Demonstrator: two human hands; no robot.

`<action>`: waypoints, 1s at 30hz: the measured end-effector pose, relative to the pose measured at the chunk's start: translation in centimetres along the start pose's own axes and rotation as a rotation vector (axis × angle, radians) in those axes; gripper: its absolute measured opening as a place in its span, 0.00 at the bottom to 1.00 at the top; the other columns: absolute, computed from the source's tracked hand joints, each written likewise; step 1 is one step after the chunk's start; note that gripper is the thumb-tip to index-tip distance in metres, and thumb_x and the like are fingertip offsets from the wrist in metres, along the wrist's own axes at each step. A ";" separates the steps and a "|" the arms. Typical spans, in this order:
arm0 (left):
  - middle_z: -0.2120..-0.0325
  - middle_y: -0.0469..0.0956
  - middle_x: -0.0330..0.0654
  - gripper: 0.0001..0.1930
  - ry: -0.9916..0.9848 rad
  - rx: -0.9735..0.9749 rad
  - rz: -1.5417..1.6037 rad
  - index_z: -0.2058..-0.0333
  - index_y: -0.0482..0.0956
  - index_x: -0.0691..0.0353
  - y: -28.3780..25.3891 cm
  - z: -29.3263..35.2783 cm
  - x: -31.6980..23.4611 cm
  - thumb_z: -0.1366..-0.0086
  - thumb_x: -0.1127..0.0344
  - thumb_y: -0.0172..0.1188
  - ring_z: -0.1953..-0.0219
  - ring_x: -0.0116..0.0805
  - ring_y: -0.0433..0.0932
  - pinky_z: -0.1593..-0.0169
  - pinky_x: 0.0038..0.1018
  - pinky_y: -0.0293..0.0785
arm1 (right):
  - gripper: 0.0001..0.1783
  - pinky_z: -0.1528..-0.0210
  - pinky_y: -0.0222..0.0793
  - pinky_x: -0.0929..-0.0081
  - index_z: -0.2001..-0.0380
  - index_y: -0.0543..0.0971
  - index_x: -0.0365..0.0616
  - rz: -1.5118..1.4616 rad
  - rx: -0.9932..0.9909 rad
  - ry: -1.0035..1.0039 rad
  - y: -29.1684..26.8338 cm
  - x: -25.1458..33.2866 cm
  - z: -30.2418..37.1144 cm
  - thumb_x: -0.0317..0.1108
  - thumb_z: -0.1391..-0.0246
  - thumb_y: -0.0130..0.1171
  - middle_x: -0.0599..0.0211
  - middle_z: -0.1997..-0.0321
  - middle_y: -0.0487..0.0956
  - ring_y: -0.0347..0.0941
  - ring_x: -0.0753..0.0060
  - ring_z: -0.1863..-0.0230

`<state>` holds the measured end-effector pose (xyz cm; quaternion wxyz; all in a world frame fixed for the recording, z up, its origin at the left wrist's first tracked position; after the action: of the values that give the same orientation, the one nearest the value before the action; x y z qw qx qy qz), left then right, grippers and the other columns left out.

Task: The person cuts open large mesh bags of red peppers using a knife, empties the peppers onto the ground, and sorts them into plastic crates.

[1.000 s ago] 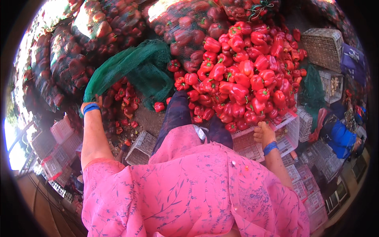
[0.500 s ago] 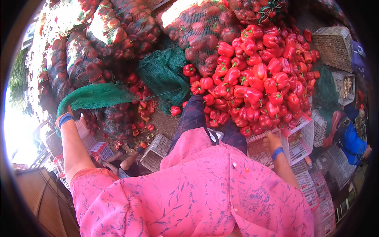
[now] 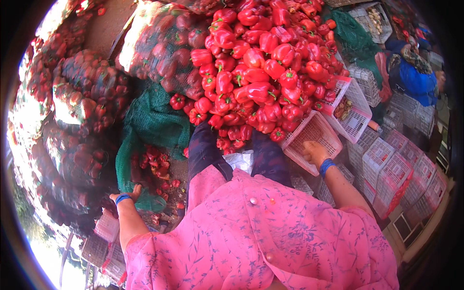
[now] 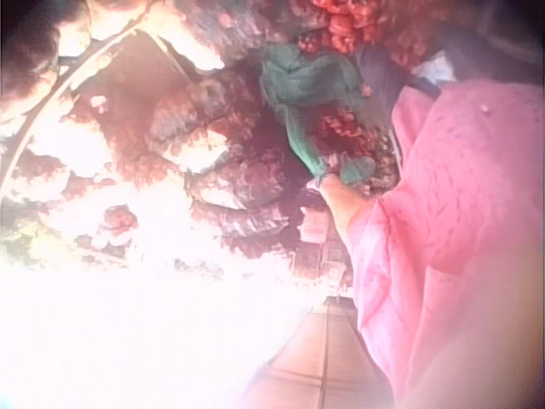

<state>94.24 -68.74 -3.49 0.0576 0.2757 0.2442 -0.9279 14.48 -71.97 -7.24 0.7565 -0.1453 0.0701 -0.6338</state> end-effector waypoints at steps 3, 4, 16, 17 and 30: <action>0.27 0.46 0.48 0.52 -0.203 0.072 -0.214 0.28 0.49 0.58 3.1 2.8 5.6 0.38 0.23 0.39 0.28 0.50 0.54 0.29 0.51 0.46 | 0.23 0.69 0.71 0.74 0.53 0.79 0.41 0.053 -0.038 -0.007 0.5 -4.3 4.6 0.50 0.40 0.53 0.65 0.65 0.80 0.74 0.74 0.70; 0.28 0.49 0.50 0.53 -0.197 0.141 -0.346 0.29 0.50 0.59 4.4 2.7 6.0 0.39 0.22 0.43 0.28 0.50 0.55 0.30 0.50 0.50 | 0.19 0.68 0.72 0.73 0.55 0.79 0.42 -0.047 -0.018 0.058 1.0 -6.6 5.7 0.44 0.42 0.56 0.65 0.64 0.80 0.75 0.72 0.68; 0.80 0.77 0.44 0.23 0.418 0.590 -2.366 0.63 0.78 0.61 10.4 10.4 18.3 0.37 0.43 0.63 0.85 0.39 0.74 0.83 0.36 0.72 | 0.10 0.63 0.73 0.62 0.67 0.77 0.42 0.376 0.112 -0.252 9.0 -20.5 5.5 0.37 0.49 0.58 0.56 0.67 0.79 0.78 0.55 0.65; 0.80 0.77 0.42 0.22 0.377 0.670 -2.411 0.63 0.78 0.60 8.4 10.9 19.7 0.38 0.45 0.66 0.85 0.37 0.74 0.83 0.35 0.72 | 0.12 0.62 0.73 0.64 0.67 0.78 0.40 0.133 0.164 -0.053 9.5 -20.4 5.1 0.39 0.46 0.55 0.56 0.68 0.79 0.78 0.58 0.65; 0.56 0.81 0.57 0.24 1.241 0.778 -3.116 0.55 0.80 0.66 -4.3 12.1 31.4 0.42 0.51 0.64 0.52 0.53 0.81 0.48 0.39 0.76 | 0.16 0.75 0.65 0.77 0.62 0.78 0.43 -0.332 -0.046 0.040 5.7 -33.7 2.7 0.45 0.40 0.56 0.72 0.72 0.76 0.69 0.80 0.76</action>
<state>60.89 -69.99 -9.80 0.9875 -0.0835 -0.0233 -0.1315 14.29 -37.79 -9.10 0.6364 -0.1597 0.0747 -0.7509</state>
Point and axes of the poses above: each hand's wrist, its own z-axis away from the middle knuckle, its own y-axis out of the palm, x = y × z, the point moved 5 cm from there along -z, towards the middle knuckle
